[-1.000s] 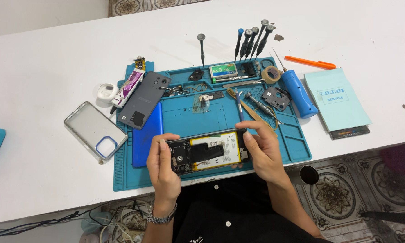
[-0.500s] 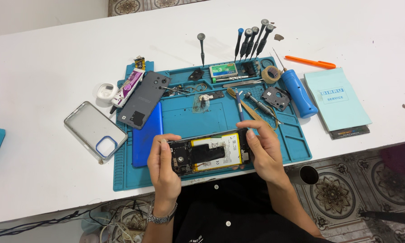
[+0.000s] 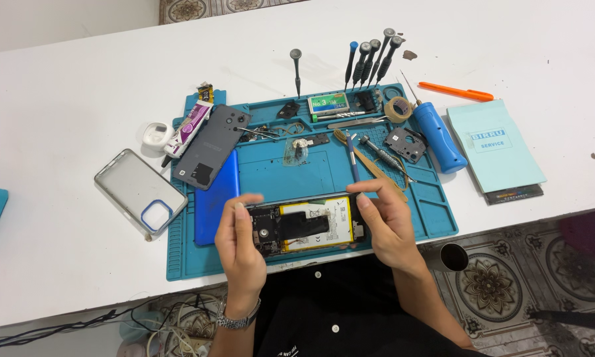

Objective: The person works at a repair bench on a disassembled smartphone, lifting the display assembly and prying out the battery by hand. They then use a screwdriver to unscrew small components from the phone's midframe, handling tiny parts and screws on a blue silicone work mat.

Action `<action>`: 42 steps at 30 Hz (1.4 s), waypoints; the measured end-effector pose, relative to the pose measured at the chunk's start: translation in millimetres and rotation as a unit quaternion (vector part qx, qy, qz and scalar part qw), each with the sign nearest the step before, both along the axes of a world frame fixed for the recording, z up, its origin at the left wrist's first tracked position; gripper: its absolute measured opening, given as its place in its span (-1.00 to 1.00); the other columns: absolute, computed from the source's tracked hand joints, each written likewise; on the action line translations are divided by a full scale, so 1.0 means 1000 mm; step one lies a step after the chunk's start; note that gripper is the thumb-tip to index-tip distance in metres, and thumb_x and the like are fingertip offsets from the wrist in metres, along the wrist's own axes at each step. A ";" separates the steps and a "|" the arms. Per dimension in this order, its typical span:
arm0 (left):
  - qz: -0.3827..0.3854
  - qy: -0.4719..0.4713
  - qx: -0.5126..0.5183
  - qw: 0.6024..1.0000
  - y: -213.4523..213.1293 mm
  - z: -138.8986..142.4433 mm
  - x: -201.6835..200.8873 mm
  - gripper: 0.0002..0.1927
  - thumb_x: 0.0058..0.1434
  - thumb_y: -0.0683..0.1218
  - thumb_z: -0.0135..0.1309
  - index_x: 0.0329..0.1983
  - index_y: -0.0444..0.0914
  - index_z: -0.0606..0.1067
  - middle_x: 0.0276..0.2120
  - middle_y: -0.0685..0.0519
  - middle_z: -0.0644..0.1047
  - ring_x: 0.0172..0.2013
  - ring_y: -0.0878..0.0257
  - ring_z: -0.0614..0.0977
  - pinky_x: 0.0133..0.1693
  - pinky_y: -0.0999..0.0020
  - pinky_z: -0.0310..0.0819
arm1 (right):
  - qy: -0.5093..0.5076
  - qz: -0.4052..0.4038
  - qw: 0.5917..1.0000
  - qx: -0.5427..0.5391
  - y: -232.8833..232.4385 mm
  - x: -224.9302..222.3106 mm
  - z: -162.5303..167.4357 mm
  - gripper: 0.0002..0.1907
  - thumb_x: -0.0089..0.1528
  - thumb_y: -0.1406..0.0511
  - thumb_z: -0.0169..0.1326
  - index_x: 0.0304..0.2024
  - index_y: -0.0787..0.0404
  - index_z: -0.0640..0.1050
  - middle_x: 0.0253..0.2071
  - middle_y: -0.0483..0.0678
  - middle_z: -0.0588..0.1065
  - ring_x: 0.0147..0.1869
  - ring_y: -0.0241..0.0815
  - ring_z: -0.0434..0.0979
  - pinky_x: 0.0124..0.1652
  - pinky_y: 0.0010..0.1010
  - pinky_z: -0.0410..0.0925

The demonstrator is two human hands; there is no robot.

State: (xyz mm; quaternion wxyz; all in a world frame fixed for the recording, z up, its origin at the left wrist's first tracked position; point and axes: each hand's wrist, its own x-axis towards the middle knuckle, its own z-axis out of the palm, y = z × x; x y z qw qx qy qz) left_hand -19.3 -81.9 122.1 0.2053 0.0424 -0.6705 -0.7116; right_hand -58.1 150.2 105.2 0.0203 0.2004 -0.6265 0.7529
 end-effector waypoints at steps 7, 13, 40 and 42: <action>-0.066 -0.001 0.093 0.993 -0.003 -0.003 -0.005 -0.53 0.54 0.01 -0.28 -0.09 -0.41 0.56 -0.41 0.09 0.63 -0.42 0.47 0.58 -0.32 0.57 0.47 | -0.010 -0.002 1.000 0.003 0.002 0.004 -0.009 -0.74 0.49 0.37 -0.15 0.17 0.36 0.42 -0.15 0.00 0.56 -0.12 -0.38 0.52 -0.12 -0.57 0.40; -0.054 0.026 0.068 0.996 -0.007 -0.009 -0.005 -0.54 0.57 0.01 -0.24 -0.08 -0.41 0.58 -0.39 0.07 0.62 -0.40 0.47 0.58 -0.31 0.56 0.46 | -0.024 0.008 1.000 0.009 -0.002 0.005 0.000 -0.62 0.48 0.33 -0.19 0.28 0.38 0.40 -0.08 -0.01 0.58 -0.04 -0.37 0.56 -0.04 -0.56 0.44; -0.098 -0.015 -0.019 0.995 -0.001 0.007 -0.003 -0.83 0.24 -0.12 0.27 -0.38 -0.32 0.58 -0.53 0.20 0.55 -0.51 0.56 0.46 -0.47 0.62 0.29 | -0.010 0.012 0.993 0.117 -0.006 0.001 0.007 -0.59 0.50 0.25 -0.27 0.08 0.34 0.57 -0.48 -0.20 0.45 -0.42 -0.49 0.34 -0.37 -0.60 0.24; -0.092 -0.024 -0.016 0.995 -0.001 0.007 -0.003 -0.82 0.23 -0.12 0.28 -0.39 -0.32 0.57 -0.55 0.19 0.54 -0.54 0.56 0.45 -0.49 0.61 0.27 | -0.011 0.009 0.991 0.137 -0.006 0.001 0.009 -0.61 0.48 0.28 -0.24 0.11 0.33 0.58 -0.53 -0.20 0.35 -0.45 -0.49 0.24 -0.39 -0.59 0.16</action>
